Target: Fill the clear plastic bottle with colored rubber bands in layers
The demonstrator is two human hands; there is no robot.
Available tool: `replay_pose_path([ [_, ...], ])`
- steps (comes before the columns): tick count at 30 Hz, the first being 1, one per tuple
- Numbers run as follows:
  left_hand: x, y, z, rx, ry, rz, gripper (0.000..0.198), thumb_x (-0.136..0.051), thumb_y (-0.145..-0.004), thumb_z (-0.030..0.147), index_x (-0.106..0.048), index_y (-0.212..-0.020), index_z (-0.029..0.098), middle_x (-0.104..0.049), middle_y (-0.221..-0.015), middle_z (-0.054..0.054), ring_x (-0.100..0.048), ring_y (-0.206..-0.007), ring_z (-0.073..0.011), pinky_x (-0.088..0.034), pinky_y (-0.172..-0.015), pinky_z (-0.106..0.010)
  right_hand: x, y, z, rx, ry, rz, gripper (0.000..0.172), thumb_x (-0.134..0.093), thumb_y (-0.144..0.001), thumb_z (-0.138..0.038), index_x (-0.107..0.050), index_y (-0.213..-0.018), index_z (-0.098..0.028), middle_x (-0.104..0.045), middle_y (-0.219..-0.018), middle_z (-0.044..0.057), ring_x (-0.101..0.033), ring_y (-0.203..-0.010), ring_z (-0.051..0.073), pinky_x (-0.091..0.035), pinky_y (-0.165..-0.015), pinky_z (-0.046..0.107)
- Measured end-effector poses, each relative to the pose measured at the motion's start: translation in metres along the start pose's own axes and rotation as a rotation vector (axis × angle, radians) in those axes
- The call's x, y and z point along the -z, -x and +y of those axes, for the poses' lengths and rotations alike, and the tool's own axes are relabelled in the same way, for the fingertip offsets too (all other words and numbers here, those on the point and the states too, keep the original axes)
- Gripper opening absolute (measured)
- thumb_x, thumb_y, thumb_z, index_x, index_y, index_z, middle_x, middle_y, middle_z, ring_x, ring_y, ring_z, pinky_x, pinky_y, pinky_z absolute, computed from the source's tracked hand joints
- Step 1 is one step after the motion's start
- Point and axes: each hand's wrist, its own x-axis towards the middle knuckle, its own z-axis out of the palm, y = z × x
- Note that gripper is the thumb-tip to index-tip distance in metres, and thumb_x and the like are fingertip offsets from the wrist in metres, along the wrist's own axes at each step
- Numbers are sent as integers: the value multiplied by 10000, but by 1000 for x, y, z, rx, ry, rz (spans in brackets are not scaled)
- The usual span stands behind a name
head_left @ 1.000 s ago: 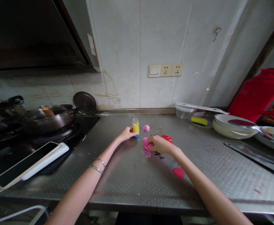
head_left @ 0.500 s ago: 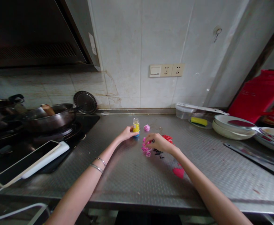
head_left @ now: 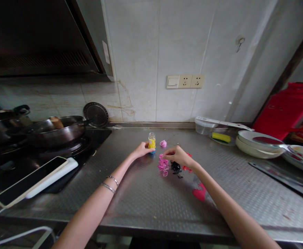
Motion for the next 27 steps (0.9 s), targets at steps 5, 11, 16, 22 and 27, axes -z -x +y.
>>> replay_pose_path([
  [5,0,3,9,18,9,1,379,-677,-640,293,-598,-946,84,-654,-940,-93,-593,-825,-184,-447,-769,-299,12,-15,-7,-8,-43,82,309,-602,-675,-411,-701,-733,-124,-645,-641,30,-527,-561,113,-400,-528,222],
  [11,-1,5,14,22,-1,4,371,-670,-645,266,-594,-960,84,-652,-932,-92,-588,-833,-190,-440,-776,-315,27,-54,-25,14,-125,210,360,-614,-656,-444,-697,-771,-114,-653,-660,53,-504,-526,98,-387,-470,213],
  [16,-1,5,14,24,-19,9,349,-662,-646,266,-601,-939,86,-651,-927,-91,-590,-828,-193,-436,-775,-317,28,-86,-35,75,-103,296,371,-600,-665,-452,-694,-758,-105,-655,-663,58,-508,-539,104,-374,-461,205],
  [22,0,4,12,20,-32,4,321,-652,-653,262,-599,-923,96,-655,-887,-74,-586,-802,-179,-439,-752,-300,18,-102,-27,152,37,341,314,-590,-692,-407,-701,-722,-115,-670,-671,52,-545,-586,126,-386,-525,214],
  [27,-1,3,11,35,-33,13,322,-660,-645,266,-600,-914,100,-655,-890,-69,-584,-816,-180,-439,-749,-292,13,-102,-20,171,173,317,256,-591,-702,-374,-710,-712,-147,-677,-685,39,-550,-608,129,-381,-553,220],
])
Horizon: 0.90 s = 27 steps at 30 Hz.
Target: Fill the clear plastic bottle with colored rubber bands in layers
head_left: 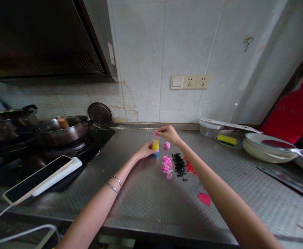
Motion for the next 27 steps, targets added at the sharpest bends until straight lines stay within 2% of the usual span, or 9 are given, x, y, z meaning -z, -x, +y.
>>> replay_pose_path([
  [7,0,-1,-4,-32,28,-12,338,-655,-650,255,-592,-944,100,-654,-923,-78,-588,-844,-193,-436,-783,-315,2,-3,5,-4,65,-82,232,-610,-687,-369,-710,-706,-161,-687,-730,40,-580,-663,140,-405,-597,221],
  [12,0,0,2,-26,47,-40,365,-651,-653,246,-592,-981,99,-652,-956,-92,-588,-864,-200,-431,-809,-333,6,-8,6,7,81,-127,180,-629,-668,-303,-716,-749,-167,-693,-772,43,-592,-709,143,-415,-630,219],
  [16,0,1,3,-22,47,-39,359,-651,-656,247,-593,-976,95,-654,-953,-93,-590,-862,-197,-434,-808,-326,11,-8,2,7,83,-124,193,-627,-670,-315,-717,-749,-164,-692,-779,45,-588,-709,145,-413,-635,223],
  [21,1,0,-1,-14,6,-18,335,-655,-655,265,-595,-937,96,-657,-923,-82,-593,-845,-193,-443,-778,-309,13,-5,-2,-29,115,-105,262,-584,-701,-365,-713,-720,-137,-677,-697,44,-565,-644,143,-388,-564,218],
  [27,0,-1,-2,-25,-24,-7,323,-648,-656,269,-599,-930,104,-660,-907,-73,-596,-832,-192,-440,-770,-305,7,-7,-1,-12,128,-117,205,-615,-668,-324,-708,-717,-148,-671,-696,38,-540,-613,119,-379,-556,208],
])
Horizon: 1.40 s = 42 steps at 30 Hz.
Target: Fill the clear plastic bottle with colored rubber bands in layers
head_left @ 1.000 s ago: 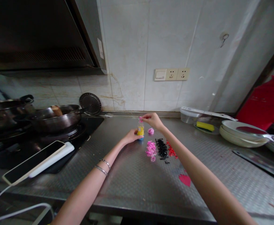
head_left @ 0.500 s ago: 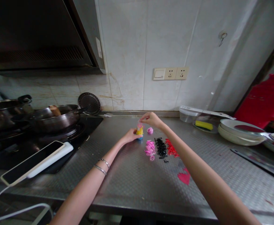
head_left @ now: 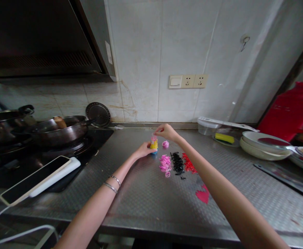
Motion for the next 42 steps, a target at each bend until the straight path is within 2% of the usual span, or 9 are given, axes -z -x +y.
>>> replay_pose_path([
  [6,1,0,-2,-19,6,-8,333,-648,-660,253,-593,-950,99,-658,-917,-75,-592,-835,-193,-440,-785,-320,6,2,-3,-24,-45,33,216,-618,-652,-331,-693,-716,-139,-653,-661,21,-528,-598,113,-375,-547,204],
  [10,0,-1,-2,-18,51,1,362,-665,-648,227,-591,-972,86,-653,-962,-96,-588,-874,-197,-435,-821,-328,14,19,12,-69,-59,37,243,-579,-681,-331,-690,-735,-122,-653,-655,27,-536,-600,122,-380,-542,207],
  [11,0,-2,-2,-14,55,-1,361,-669,-646,229,-592,-969,85,-653,-962,-97,-589,-873,-195,-436,-823,-328,13,26,18,-74,-48,2,235,-582,-676,-329,-694,-729,-128,-659,-663,28,-542,-601,125,-383,-545,209],
  [15,0,-2,-1,-11,62,-8,351,-671,-649,233,-594,-958,84,-653,-968,-97,-594,-863,-186,-442,-826,-325,3,57,44,-72,78,-285,216,-618,-634,-300,-711,-787,-179,-685,-759,24,-569,-638,141,-401,-580,217],
  [19,0,-2,-2,-23,63,-14,362,-669,-649,238,-592,-966,81,-648,-983,-95,-593,-867,-182,-438,-837,-327,-9,79,56,-20,155,-401,264,-620,-635,-303,-706,-860,-196,-684,-830,33,-584,-695,155,-409,-620,218],
  [29,0,-4,-9,-14,42,-10,373,-673,-645,268,-591,-953,74,-650,-963,-102,-594,-848,-186,-448,-811,-324,-18,84,49,-6,160,-381,205,-557,-706,-288,-705,-789,-173,-681,-726,51,-569,-626,142,-378,-562,213],
  [37,0,-4,-8,-10,45,0,374,-683,-633,253,-599,-953,80,-651,-968,-95,-591,-860,-190,-442,-827,-331,-23,85,51,-18,127,-316,150,-576,-676,-214,-701,-748,-172,-669,-703,41,-560,-623,137,-386,-580,212],
  [42,0,-3,-5,-25,63,-4,377,-677,-644,248,-595,-971,79,-647,-989,-105,-594,-871,-188,-442,-833,-323,-18,84,48,-4,92,-260,147,-585,-665,-218,-702,-739,-170,-657,-705,31,-545,-632,130,-398,-611,215],
])
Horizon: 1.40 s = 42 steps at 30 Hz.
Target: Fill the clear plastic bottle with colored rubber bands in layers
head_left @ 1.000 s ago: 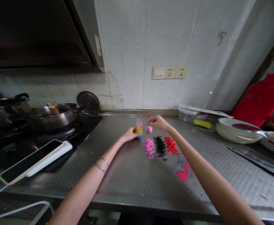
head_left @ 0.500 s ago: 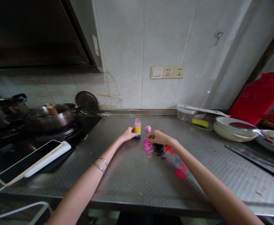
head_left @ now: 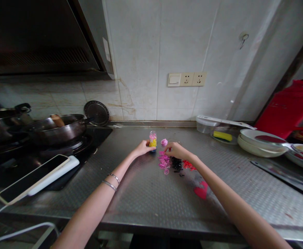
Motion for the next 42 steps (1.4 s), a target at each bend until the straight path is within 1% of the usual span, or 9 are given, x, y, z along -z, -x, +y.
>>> replay_pose_path([
  [9,0,2,4,-6,18,-18,388,-680,-646,267,-597,-976,80,-651,-974,-110,-596,-870,-193,-437,-835,-336,31,-6,-6,-1,-155,88,217,-580,-695,-328,-702,-754,-158,-672,-747,33,-569,-678,149,-422,-643,237],
  [13,0,2,5,10,17,-9,368,-679,-645,252,-599,-961,81,-651,-965,-106,-594,-860,-187,-437,-831,-332,49,-19,-13,11,-171,125,208,-589,-689,-310,-704,-766,-155,-676,-748,42,-566,-679,154,-424,-642,249],
  [17,0,3,7,18,-7,-3,366,-672,-648,247,-594,-968,86,-651,-958,-99,-589,-861,-193,-438,-817,-334,67,-40,-26,15,-147,139,216,-601,-671,-315,-705,-741,-139,-671,-713,44,-557,-649,141,-416,-608,237],
  [22,1,3,6,7,-42,-8,342,-649,-657,241,-600,-961,92,-654,-937,-85,-590,-837,-186,-438,-795,-318,80,-69,-39,34,-77,44,216,-564,-678,-275,-701,-728,-116,-652,-647,31,-526,-578,106,-382,-537,203],
  [25,1,3,5,-3,-59,-13,323,-637,-661,245,-606,-948,100,-657,-910,-73,-592,-816,-179,-442,-773,-304,84,-81,-48,31,33,-23,181,-558,-654,-221,-699,-701,-117,-640,-611,17,-509,-546,94,-349,-488,187],
  [28,1,3,3,-19,-72,-14,311,-631,-665,248,-607,-938,103,-657,-902,-69,-593,-805,-175,-444,-759,-294,86,-88,-60,12,146,-81,164,-568,-635,-198,-701,-698,-125,-639,-597,11,-519,-543,97,-334,-460,180],
  [33,1,3,2,-45,-38,-24,319,-627,-673,250,-595,-953,102,-653,-919,-74,-593,-810,-169,-447,-759,-291,86,-95,-76,-13,255,-185,179,-606,-634,-201,-707,-760,-123,-679,-685,40,-578,-610,126,-388,-500,185],
  [36,1,3,1,-43,-46,-14,326,-634,-668,253,-597,-956,103,-654,-921,-75,-595,-818,-171,-446,-770,-298,83,-100,-77,-23,286,-203,221,-629,-636,-213,-705,-824,-127,-691,-751,54,-599,-659,140,-415,-532,190],
  [42,1,2,0,-51,-41,-20,349,-644,-664,257,-594,-972,100,-653,-947,-86,-599,-831,-178,-448,-775,-307,80,-103,-81,-47,326,-252,268,-649,-646,-239,-695,-877,-112,-693,-813,76,-612,-702,162,-428,-543,204],
])
